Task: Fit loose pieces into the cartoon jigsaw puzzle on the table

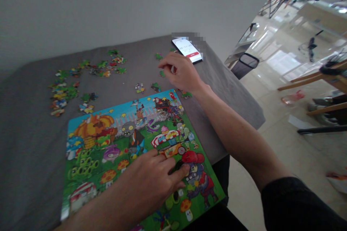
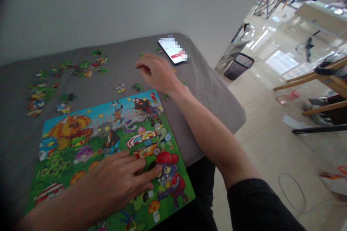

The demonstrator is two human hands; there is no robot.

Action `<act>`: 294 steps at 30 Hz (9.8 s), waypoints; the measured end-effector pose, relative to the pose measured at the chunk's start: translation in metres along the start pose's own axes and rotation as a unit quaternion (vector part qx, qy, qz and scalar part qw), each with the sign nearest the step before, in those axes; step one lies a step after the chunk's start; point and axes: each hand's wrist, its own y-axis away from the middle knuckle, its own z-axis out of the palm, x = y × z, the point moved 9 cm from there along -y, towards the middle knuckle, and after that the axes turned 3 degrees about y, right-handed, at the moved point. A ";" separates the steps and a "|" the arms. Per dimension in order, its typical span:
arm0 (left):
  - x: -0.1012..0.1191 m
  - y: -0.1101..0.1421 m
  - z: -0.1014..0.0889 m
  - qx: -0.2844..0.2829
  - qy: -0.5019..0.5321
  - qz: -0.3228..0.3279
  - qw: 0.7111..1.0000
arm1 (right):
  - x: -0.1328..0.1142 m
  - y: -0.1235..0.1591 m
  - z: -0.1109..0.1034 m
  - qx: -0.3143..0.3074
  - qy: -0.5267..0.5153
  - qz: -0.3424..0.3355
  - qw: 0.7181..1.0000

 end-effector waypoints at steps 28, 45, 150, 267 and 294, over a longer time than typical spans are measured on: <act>0.017 0.005 0.013 -0.014 0.013 -0.025 0.999 | 0.003 0.000 -0.002 -0.002 0.008 0.022 1.000; 0.018 0.004 0.026 -0.010 0.001 -0.028 1.000 | 0.058 0.014 -0.040 -0.132 0.072 0.205 0.967; -0.106 0.069 0.006 -0.072 0.071 -0.214 0.972 | -0.138 0.097 0.083 -0.576 -0.383 0.129 0.711; -0.089 0.073 0.003 -0.084 0.084 -0.178 0.977 | -0.188 0.116 0.080 -0.641 -0.323 -0.024 0.696; -0.088 0.070 -0.002 -0.062 0.099 -0.168 0.979 | -0.190 0.113 0.082 -0.626 -0.160 -0.062 0.760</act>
